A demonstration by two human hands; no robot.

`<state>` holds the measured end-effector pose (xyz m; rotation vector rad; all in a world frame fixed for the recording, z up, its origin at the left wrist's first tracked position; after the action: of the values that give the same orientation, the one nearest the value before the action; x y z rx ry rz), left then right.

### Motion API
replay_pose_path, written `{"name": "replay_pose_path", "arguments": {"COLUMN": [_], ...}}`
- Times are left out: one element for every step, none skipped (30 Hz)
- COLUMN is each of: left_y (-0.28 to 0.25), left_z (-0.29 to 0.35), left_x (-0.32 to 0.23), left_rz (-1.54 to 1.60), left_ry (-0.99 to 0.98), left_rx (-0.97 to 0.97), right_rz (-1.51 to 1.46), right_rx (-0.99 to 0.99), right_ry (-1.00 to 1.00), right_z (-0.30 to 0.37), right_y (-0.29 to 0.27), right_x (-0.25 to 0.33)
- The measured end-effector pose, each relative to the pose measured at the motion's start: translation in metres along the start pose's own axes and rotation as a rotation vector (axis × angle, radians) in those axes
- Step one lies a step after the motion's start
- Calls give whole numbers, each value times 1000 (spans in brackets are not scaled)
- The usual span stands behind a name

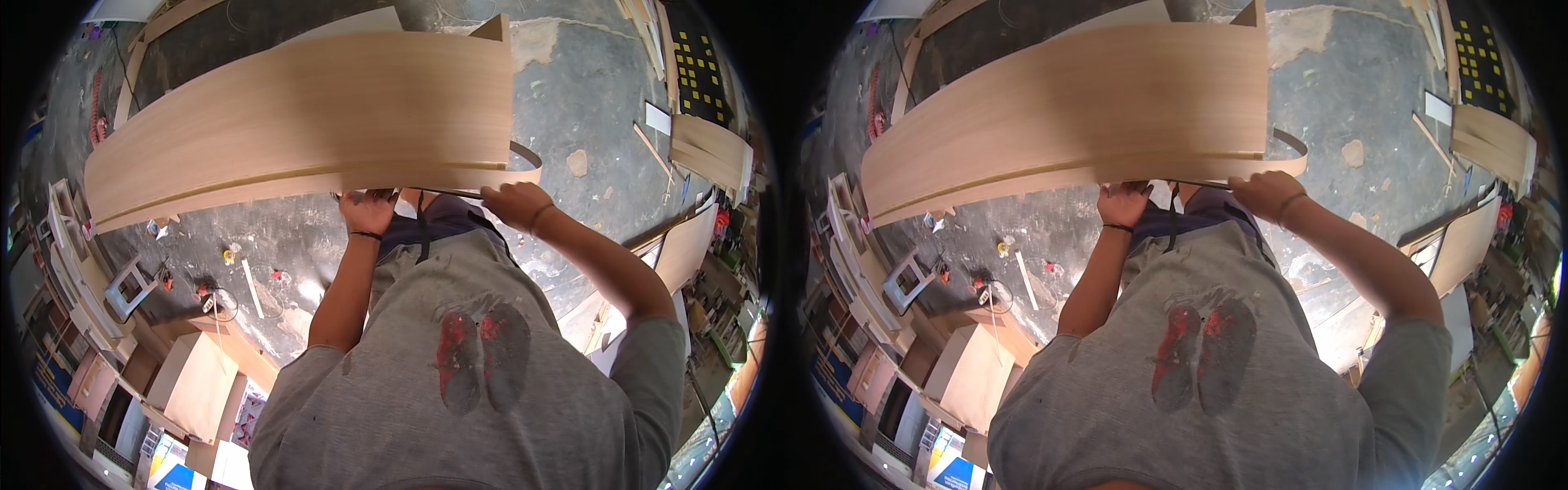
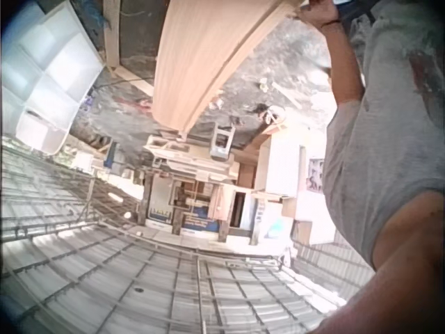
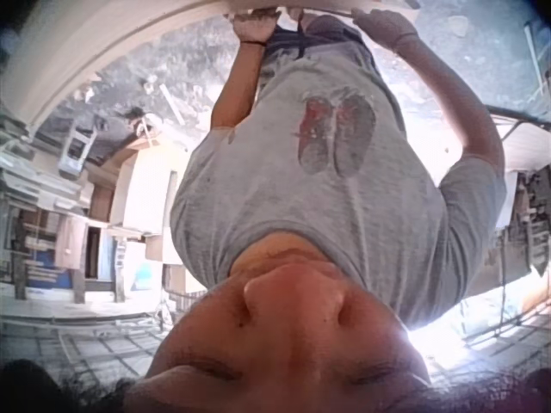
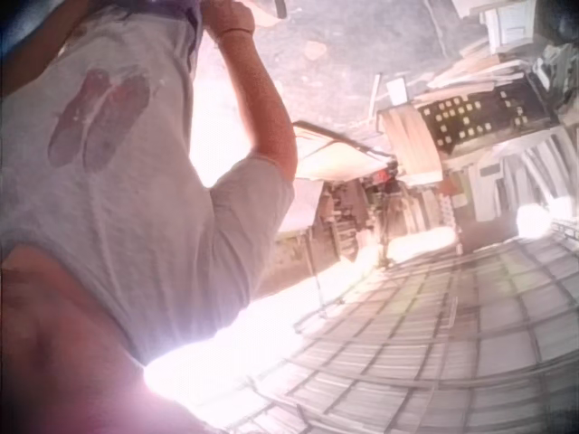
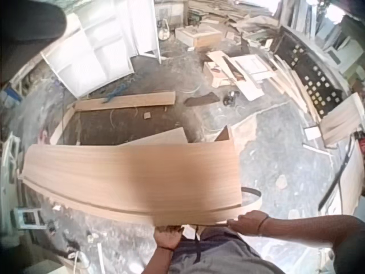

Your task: The person uses a hand saw to trim the edge of a curved wooden board and then uses a power sander to smooth the edge of the board.

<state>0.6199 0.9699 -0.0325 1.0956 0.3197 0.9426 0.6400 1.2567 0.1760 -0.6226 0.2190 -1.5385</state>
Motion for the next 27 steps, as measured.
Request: {"name": "replay_pose_path", "arguments": {"left_y": [0,2,3,-3,-16,-6,-1,37,59,41,4,-29,-42,-55,-62,-69,-58,-37,-7,26,54,55,52,49,-28,-33,-37], "left_z": [-7,-11,-11,-10,-4,-6,-6,0,5,-2,-17,-25,-34,-42,-41,-41,-44,-42,-30,-21,-17,-17,-20,-26,-34,-47,-52], "left_x": [0,2,4,4,0,2,10,35,46,46,41,35,30,24,20,18,25,39,55,69,83,91,97,102,79,79,80], "left_rz": [-27,-53,-79,-17,43,99,19,-63,-144,-118,-89,-58,7,67,133,199,149,115,73,22,7,1,-6,-7,160,79,-6], "left_ry": [43,87,130,76,28,-30,-23,-25,-12,-7,0,12,-18,-50,-77,-100,-149,-167,-190,-205,-184,-158,-134,-118,-204,-157,-111], "left_rx": [-136,-278,-419,-260,-105,60,-85,-237,-389,-328,-261,-194,-90,15,156,297,441,279,117,-38,-277,-283,-298,-313,42,-61,-171], "right_rz": [4,7,2,-4,-11,-9,-8,-17,-12,9,20,34,60,65,57,51,33,14,-11,-4,7,20,32,24,54,62,75], "right_rx": [-8,-12,-28,-42,-57,-32,-6,24,8,7,8,9,15,-46,-49,-51,-5,27,56,42,27,21,10,35,44,62,77], "right_ry": [-17,-37,-34,-30,-33,-13,7,32,42,70,51,29,5,-23,4,27,58,96,136,144,141,130,140,138,101,104,101], "right_z": [-16,-24,-22,-20,-18,-8,12,31,39,41,33,17,-1,-9,-7,-6,5,23,39,52,65,72,69,65,48,37,26], "right_y": [10,14,17,20,22,18,12,14,18,18,18,22,28,36,38,39,41,36,32,28,25,27,30,35,27,28,30], "right_x": [-2,1,0,0,2,1,-1,-7,-17,-24,-32,-38,-42,-41,-36,-31,-27,-27,-29,-37,-47,-52,-57,-60,-59,-66,-66]}}
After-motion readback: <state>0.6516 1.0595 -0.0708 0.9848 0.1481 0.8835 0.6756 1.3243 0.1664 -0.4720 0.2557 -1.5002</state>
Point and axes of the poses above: each hand's wrist, its own z-axis away from the middle knuckle, its own y-axis out of the palm, x = y × z, the point moved 1 cm from there along -z, towards the middle knuckle, and after that the axes turned 7 degrees about x, right-handed, at the moved point
